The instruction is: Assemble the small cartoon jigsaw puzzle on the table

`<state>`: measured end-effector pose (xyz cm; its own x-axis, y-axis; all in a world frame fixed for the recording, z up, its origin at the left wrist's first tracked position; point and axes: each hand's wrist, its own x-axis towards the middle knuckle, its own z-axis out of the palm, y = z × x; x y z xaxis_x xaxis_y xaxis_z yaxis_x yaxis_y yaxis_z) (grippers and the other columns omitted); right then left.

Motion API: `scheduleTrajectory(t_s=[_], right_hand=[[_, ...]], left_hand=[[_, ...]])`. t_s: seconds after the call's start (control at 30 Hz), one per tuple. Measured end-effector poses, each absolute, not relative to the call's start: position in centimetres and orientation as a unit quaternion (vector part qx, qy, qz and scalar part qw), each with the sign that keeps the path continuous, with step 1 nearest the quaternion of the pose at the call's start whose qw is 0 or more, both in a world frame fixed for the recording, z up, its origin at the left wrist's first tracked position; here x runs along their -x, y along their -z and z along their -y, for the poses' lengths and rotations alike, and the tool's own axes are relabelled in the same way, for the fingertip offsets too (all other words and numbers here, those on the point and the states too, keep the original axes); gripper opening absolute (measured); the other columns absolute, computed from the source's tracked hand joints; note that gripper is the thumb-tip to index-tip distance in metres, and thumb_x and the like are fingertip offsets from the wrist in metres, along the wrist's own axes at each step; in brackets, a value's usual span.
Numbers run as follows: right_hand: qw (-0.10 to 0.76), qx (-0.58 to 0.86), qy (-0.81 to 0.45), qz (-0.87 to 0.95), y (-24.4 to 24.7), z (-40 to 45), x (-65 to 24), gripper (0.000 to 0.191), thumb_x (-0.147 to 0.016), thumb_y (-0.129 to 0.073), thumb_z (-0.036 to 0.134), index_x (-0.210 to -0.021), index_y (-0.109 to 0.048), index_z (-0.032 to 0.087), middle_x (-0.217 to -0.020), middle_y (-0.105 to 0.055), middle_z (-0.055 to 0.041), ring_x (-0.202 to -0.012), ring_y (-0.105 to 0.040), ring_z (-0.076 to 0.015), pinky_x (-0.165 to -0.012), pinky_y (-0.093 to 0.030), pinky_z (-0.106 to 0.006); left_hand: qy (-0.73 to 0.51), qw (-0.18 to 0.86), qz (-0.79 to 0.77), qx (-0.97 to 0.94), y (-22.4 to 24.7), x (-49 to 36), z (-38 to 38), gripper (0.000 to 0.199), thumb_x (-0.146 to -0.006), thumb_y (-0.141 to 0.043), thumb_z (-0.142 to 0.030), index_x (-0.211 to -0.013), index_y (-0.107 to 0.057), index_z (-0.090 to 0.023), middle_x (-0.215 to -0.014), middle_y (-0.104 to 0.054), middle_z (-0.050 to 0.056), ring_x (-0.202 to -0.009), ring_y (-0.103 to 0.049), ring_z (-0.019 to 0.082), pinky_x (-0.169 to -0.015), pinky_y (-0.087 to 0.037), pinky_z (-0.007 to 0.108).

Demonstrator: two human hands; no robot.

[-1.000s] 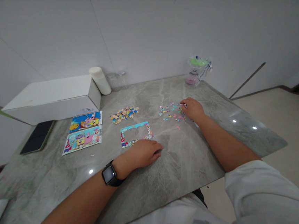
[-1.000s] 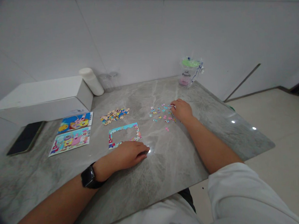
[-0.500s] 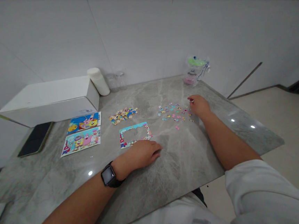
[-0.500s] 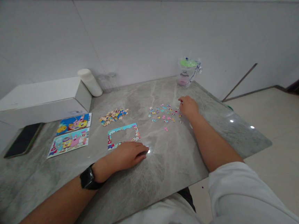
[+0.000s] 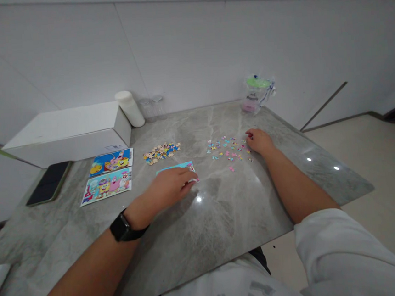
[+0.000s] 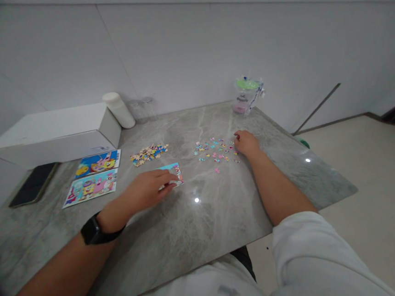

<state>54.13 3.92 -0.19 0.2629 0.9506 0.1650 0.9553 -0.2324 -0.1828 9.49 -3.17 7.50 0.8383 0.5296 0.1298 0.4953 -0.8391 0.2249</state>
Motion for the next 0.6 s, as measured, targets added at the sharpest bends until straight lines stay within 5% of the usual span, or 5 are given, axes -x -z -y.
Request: scheduleTrajectory(t_s=[0.3,0.6], right_hand=[[0.129,0.791,0.004,0.598,-0.2,-3.6,-53.2,0.039,-0.096,-0.053,0.022,-0.128,-0.075,0.019,-0.125,-0.074,-0.0161,-0.115,-0.068,-0.0278,-0.099,-0.051,-0.038],[0.131,0.803,0.0,0.581,-0.2,-3.8,-52.9,0.039,-0.097,-0.052,0.024,-0.126,-0.077,0.021,-0.126,-0.074,-0.0154,-0.116,-0.068,-0.0284,-0.099,-0.052,-0.039]], left_hand=[[-0.147,-0.036,-0.425,-0.892,-10.2,-3.8,-1.3,0.038,-0.106,-0.045,-0.043,-0.122,-0.074,-0.023,-0.114,-0.075,0.008,-0.097,-0.072,0.024,-0.082,-0.055,0.034],[-0.095,-0.048,-0.391,-0.914,-10.3,-4.2,-4.2,0.04,-0.105,-0.043,-0.043,-0.123,-0.074,-0.024,-0.118,-0.073,0.009,-0.099,-0.071,0.024,-0.086,-0.055,0.034]])
